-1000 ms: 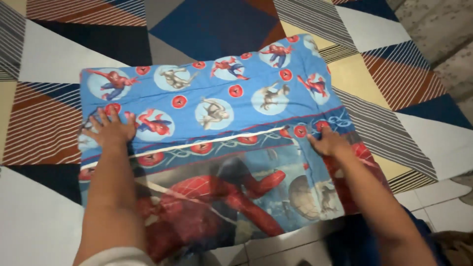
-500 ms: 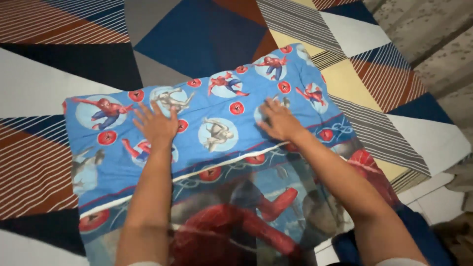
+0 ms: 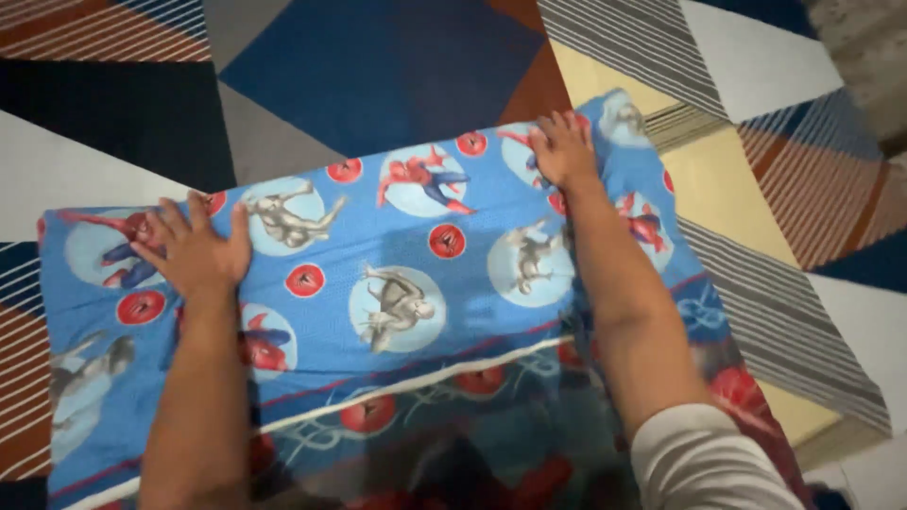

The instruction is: The person folds a blue Spider-Man themed bed sheet on a patterned table. They smooth the sheet, fold it in half multiple times, and press down to create a neat rectangular bundle.

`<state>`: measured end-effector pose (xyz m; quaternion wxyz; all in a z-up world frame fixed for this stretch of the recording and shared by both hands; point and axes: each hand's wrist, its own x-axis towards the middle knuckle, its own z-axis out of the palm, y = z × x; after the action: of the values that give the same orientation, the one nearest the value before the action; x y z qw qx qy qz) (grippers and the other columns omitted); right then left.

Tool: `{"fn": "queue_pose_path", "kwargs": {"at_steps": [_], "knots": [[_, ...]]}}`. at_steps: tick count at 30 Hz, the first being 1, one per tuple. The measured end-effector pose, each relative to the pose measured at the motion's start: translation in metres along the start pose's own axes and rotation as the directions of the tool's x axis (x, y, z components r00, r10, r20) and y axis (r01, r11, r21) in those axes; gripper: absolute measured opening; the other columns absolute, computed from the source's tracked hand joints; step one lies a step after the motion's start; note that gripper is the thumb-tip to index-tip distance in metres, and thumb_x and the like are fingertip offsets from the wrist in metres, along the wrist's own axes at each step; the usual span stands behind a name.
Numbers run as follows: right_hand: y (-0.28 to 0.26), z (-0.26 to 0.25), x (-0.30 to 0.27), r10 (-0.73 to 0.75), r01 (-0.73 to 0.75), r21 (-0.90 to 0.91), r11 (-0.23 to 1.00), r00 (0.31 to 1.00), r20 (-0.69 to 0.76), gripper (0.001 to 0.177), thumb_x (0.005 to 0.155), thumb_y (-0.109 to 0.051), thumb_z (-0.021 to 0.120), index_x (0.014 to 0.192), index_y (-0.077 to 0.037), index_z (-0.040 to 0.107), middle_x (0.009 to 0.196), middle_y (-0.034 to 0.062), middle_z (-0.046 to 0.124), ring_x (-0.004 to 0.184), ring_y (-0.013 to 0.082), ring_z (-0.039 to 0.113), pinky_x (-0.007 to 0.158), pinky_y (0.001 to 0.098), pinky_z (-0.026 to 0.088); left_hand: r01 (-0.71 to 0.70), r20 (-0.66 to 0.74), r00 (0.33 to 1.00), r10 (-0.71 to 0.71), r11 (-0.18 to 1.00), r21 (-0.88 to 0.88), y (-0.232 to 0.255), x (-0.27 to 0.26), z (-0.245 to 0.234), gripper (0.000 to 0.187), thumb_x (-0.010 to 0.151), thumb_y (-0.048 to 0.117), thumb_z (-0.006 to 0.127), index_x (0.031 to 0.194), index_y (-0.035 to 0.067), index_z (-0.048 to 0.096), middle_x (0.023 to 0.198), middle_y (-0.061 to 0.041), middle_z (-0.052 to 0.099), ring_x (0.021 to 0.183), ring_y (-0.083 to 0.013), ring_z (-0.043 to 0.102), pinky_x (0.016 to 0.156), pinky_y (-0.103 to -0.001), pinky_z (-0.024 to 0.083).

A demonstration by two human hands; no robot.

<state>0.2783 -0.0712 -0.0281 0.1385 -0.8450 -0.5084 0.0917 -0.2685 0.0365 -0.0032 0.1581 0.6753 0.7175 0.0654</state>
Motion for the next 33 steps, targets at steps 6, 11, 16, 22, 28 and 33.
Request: {"fn": "queue_pose_path", "kwargs": {"at_steps": [6, 11, 16, 22, 28, 33], "knots": [[0.009, -0.007, 0.010, 0.155, -0.165, -0.148, 0.975, 0.985, -0.079, 0.085, 0.100, -0.067, 0.024, 0.156, -0.005, 0.042, 0.164, 0.0136, 0.036, 0.156, 0.0296, 0.019, 0.122, 0.0543, -0.002, -0.016, -0.120, 0.993, 0.018, 1.000, 0.012, -0.013, 0.007, 0.012, 0.094, 0.097, 0.077, 0.022, 0.164, 0.012, 0.029, 0.171, -0.024, 0.017, 0.156, -0.0427, 0.006, 0.118, -0.063, -0.009], [0.000, -0.034, -0.001, 0.216, -0.216, -0.045, 0.975, 0.976, -0.010, 0.082, 0.100, -0.064, 0.021, 0.158, -0.008, 0.036, 0.169, 0.0106, 0.024, 0.157, 0.0332, 0.008, 0.123, 0.0561, -0.001, 0.028, -0.102, 0.994, -0.028, 1.000, -0.001, -0.017, 0.011, 0.000, 0.096, 0.096, 0.079, 0.018, 0.165, 0.012, 0.028, 0.171, -0.024, 0.015, 0.157, -0.0429, 0.004, 0.118, -0.063, -0.010], [0.031, -0.028, 0.017, 0.114, -0.114, 0.061, 0.992, 0.994, 0.003, 0.076, 0.102, -0.063, 0.020, 0.153, -0.012, 0.043, 0.167, 0.0159, 0.025, 0.153, 0.0440, 0.010, 0.119, 0.0659, 0.006, 0.004, -0.038, 0.999, -0.007, 0.998, -0.066, -0.017, 0.011, -0.004, 0.097, 0.095, 0.076, 0.020, 0.167, 0.010, 0.021, 0.171, -0.025, 0.008, 0.156, -0.0434, -0.001, 0.117, -0.061, -0.013], [0.018, 0.016, 0.033, -0.202, 0.250, 0.057, 0.966, 0.878, -0.435, 0.057, 0.110, -0.045, 0.059, 0.146, -0.001, 0.060, 0.154, 0.0318, 0.040, 0.139, 0.0596, 0.034, 0.115, 0.0646, 0.020, 0.085, 0.085, 0.993, -0.077, 0.993, -0.086, -0.009, 0.011, -0.015, 0.105, 0.091, 0.078, 0.023, 0.167, 0.007, 0.012, 0.171, -0.024, -0.003, 0.152, -0.0454, -0.014, 0.117, -0.064, -0.014], [-0.253, 0.066, -0.112, -0.483, 0.561, 0.212, 0.800, 0.812, -0.327, 0.055, 0.115, -0.027, 0.039, 0.164, -0.007, 0.025, 0.172, 0.0184, 0.019, 0.160, 0.0481, 0.006, 0.131, 0.0612, -0.001, -0.518, -0.366, 0.800, 0.475, 0.855, -0.021, 0.057, -0.057, 0.042, 0.060, 0.111, 0.038, 0.039, 0.153, -0.004, 0.047, 0.156, -0.038, 0.038, 0.149, -0.0466, 0.028, 0.114, -0.072, 0.011], [-0.319, 0.091, -0.214, -0.485, 0.472, 0.118, 0.874, 0.865, 0.132, 0.063, 0.111, -0.049, 0.022, 0.164, -0.015, 0.029, 0.168, 0.0142, 0.032, 0.156, 0.0438, 0.022, 0.129, 0.0592, 0.012, -0.398, -0.128, 0.897, 0.422, 0.900, 0.179, 0.023, -0.077, 0.092, 0.059, 0.108, 0.021, 0.043, 0.166, 0.014, 0.031, 0.173, -0.019, 0.019, 0.159, -0.0385, 0.017, 0.126, -0.063, 0.011]]}}
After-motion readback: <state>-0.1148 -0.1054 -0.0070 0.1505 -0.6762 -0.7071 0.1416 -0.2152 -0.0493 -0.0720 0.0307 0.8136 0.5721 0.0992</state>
